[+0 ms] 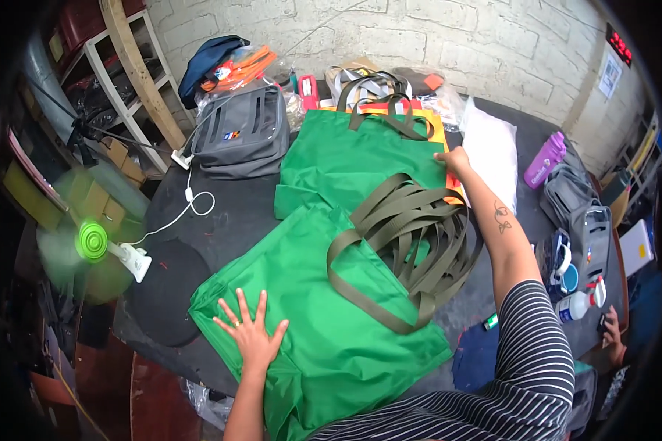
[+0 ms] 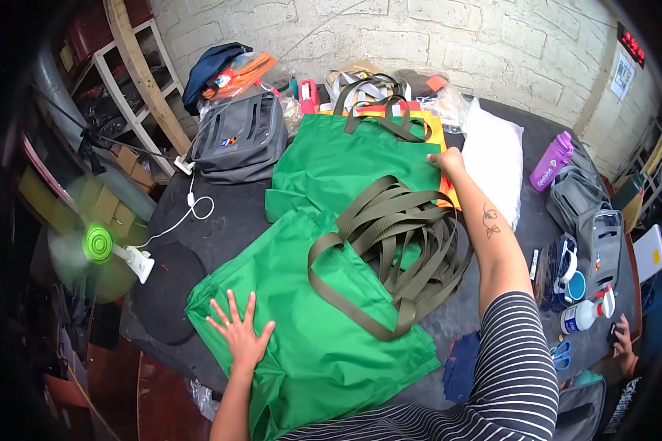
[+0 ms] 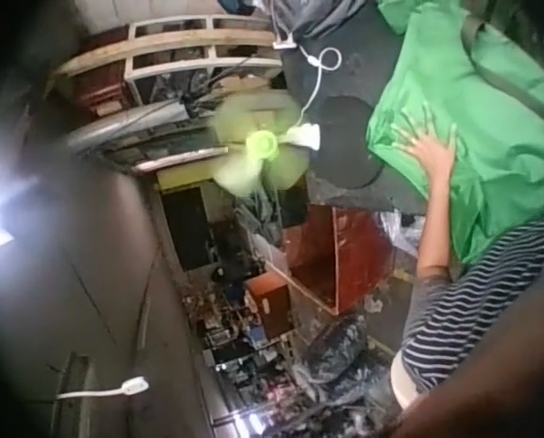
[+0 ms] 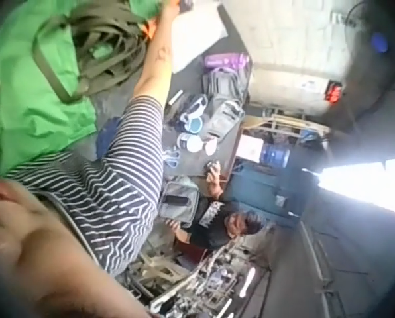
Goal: Inspecting green tote bags, marking them with a pen, and trimming loose threads with nippers.
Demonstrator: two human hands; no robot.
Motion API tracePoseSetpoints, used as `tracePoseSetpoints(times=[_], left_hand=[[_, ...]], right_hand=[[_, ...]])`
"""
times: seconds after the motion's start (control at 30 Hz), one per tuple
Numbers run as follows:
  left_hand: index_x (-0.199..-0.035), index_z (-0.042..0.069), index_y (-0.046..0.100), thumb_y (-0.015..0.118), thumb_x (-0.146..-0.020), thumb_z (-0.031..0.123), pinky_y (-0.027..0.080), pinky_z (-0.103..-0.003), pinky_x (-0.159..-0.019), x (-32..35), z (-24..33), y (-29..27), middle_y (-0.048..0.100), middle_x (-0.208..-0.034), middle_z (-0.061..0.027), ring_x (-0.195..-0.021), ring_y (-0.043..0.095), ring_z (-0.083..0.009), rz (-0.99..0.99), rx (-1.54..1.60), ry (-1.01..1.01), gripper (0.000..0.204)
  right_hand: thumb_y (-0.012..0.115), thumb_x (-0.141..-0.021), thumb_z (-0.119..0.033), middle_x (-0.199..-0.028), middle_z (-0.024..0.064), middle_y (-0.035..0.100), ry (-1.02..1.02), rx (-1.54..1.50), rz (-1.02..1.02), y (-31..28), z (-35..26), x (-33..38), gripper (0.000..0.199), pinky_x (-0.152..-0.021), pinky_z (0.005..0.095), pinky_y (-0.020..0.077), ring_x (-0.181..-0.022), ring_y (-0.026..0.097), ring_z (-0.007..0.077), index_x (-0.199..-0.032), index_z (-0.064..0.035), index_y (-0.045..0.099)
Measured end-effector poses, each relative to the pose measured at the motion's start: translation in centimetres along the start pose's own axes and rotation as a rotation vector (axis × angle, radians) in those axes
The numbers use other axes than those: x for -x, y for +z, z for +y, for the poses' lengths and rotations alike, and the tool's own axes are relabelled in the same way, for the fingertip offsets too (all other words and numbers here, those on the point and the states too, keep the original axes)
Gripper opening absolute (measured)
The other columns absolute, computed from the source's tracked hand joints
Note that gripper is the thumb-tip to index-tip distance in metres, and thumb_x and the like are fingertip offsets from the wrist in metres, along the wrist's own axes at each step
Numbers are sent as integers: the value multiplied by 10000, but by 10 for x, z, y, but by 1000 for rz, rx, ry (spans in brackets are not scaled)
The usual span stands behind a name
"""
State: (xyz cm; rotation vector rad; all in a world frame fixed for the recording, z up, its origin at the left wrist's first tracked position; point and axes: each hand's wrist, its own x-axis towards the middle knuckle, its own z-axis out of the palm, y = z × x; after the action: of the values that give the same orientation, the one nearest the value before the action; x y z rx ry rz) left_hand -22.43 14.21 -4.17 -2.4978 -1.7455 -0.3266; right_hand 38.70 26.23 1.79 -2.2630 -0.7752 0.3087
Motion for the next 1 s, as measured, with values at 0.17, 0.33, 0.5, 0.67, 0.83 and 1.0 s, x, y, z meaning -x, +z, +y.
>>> tracePoseSetpoints(times=[0.17,0.33,0.5,0.67,0.83,1.0], left_hand=[[-1440,270,356,482,-814,654,-62,-690,-1041,2,-4,-6,73,-1562,-127,-1401,-60,-465,-19,-50,-50,745],[-1437,269,362,484,-815,647,-63,-684,-1044,-1,-1,-5,76,-1563,-125,-1403,-58,-458,-14,-48,-47,738],[-1426,273,379,488,-819,644,-58,-704,-1031,2,-4,-4,77,-1561,-124,-1394,-54,-481,-12,-40,-60,720],[-1431,274,373,486,-821,634,-63,-677,-1050,-2,2,-1,88,-1562,-118,-1406,-51,-451,-12,-17,-46,717],[-1417,276,395,488,-825,630,-57,-700,-1036,0,-4,-4,81,-1561,-118,-1396,-49,-476,-18,-12,-67,696],[-1415,279,397,486,-826,626,-55,-695,-1040,-2,-3,-5,88,-1560,-119,-1396,-43,-477,-20,-11,-70,690]], right_hand=[[838,-641,-286,-871,207,683,50,37,-51,26,-19,7,479,-695,379,522,-785,677,298,-868,92,650],[840,-639,-263,-952,229,678,-18,90,-85,26,-21,-2,496,-779,382,522,-906,669,336,-921,96,648],[828,-662,-235,-908,216,678,-15,121,64,29,-23,4,440,-780,394,513,-879,667,309,-875,92,623],[746,-717,-232,-932,231,656,-212,131,29,10,-15,-1,346,-809,457,480,-915,634,385,-960,-23,615],[534,-848,-104,-897,246,634,-736,189,229,0,-123,78,215,-740,525,442,-846,601,431,-1040,-40,462],[496,-855,-91,-881,172,648,-960,69,467,-31,-215,83,166,-746,512,452,-923,540,409,-1015,-66,461]])
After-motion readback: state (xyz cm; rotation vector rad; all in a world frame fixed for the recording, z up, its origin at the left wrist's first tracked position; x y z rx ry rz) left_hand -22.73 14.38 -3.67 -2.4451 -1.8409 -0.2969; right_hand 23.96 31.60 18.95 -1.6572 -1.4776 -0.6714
